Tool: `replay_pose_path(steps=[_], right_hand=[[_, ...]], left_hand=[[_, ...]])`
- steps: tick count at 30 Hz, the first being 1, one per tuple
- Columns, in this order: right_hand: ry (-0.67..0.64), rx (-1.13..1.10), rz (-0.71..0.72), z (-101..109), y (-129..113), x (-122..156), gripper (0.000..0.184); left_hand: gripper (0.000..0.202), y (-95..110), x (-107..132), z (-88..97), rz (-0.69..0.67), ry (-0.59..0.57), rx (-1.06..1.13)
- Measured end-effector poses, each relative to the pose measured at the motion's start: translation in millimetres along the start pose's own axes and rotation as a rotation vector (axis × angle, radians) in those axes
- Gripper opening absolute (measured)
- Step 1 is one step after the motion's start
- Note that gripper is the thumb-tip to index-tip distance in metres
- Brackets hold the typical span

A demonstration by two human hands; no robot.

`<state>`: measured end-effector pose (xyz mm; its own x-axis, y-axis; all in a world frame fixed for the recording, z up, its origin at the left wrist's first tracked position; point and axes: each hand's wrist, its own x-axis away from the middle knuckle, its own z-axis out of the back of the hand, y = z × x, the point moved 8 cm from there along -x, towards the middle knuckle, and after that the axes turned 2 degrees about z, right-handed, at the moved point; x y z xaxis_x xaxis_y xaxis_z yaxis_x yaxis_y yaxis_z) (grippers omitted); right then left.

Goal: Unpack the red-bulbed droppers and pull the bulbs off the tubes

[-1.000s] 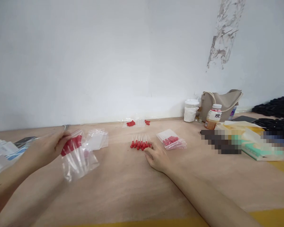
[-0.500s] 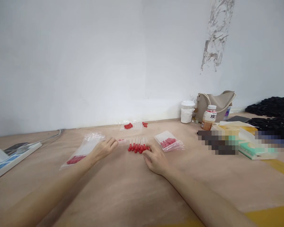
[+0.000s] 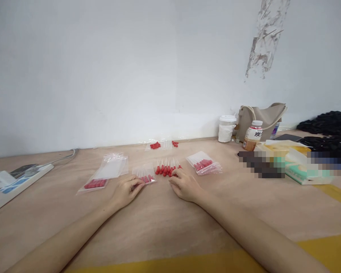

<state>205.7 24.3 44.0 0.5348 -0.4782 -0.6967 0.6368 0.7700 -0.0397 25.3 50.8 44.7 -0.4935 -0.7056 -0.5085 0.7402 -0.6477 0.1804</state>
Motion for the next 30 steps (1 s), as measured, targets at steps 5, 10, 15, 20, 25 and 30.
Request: replay_pose_path(steps=[5, 10, 15, 20, 25, 30], right_hand=[[-0.023, 0.001, 0.141, -22, -25, -22, 0.014], [0.050, -0.008, 0.257, -42, -36, -43, 0.019], [0.141, -0.002, 0.235, -40, -32, -44, 0.015], [0.134, 0.013, 0.248, -38, -35, -41, 0.015], [0.137, 0.032, 0.286, -38, -39, -41, 0.015], [0.142, 0.039, 0.281, -38, -40, -42, 0.014]], left_hand=[[0.021, -21, 1, -12.6, 0.213, -0.044, 0.232], [0.019, -36, 6, -21.3, 0.336, -0.022, 0.424], [0.022, -42, 9, -25.4, 0.422, -0.021, 0.547], [0.025, -44, 10, -26.4, 0.449, -0.004, 0.582], [0.026, -45, 11, -27.9, 0.460, -0.013, 0.606], [0.026, -44, 11, -26.0, 0.471, -0.016, 0.607]])
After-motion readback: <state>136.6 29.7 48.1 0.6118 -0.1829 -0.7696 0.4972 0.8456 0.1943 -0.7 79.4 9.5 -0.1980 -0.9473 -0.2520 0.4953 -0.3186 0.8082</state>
